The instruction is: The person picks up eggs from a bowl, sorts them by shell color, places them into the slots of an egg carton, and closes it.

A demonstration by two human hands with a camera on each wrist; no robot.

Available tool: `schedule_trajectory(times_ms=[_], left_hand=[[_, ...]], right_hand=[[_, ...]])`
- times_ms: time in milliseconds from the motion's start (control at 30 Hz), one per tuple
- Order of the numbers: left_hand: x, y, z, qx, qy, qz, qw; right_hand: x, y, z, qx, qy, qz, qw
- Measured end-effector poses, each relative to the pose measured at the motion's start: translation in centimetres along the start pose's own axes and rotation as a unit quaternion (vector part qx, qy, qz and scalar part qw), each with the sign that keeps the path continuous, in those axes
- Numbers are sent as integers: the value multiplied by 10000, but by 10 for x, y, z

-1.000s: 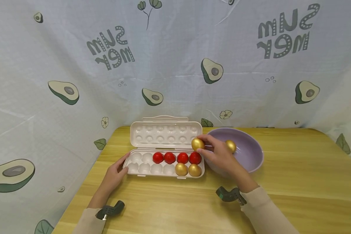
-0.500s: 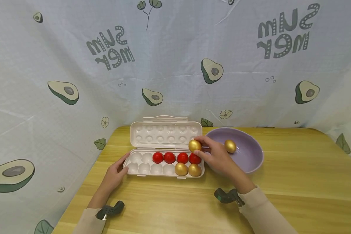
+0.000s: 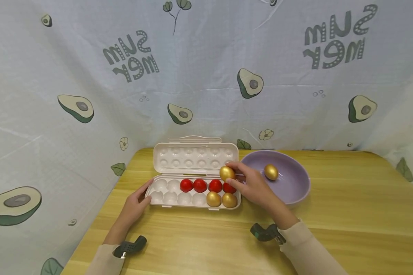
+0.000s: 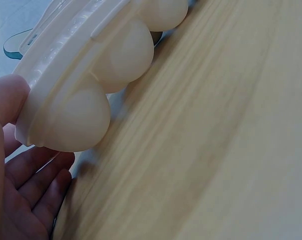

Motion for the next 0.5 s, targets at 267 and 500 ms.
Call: schedule_trajectory(times_ms=[267, 500], left_hand=[[-6, 28, -5, 138, -41, -58, 9999], [-7, 26, -5, 174, -37, -59, 9998]], right_hand=[[-1, -3, 5, 183, -72, 126, 9997], [-4, -8, 12, 163, -139, -39, 9998]])
Point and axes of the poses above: each hand's wrist, its own x-axis towards the middle knuckle, its own z-axis out of the palm, y = z × x, the point moved 7 cm from there along x, towards the middle knuckle, and after that the axes turned 9 degrees about y, right-handed, at the moved point
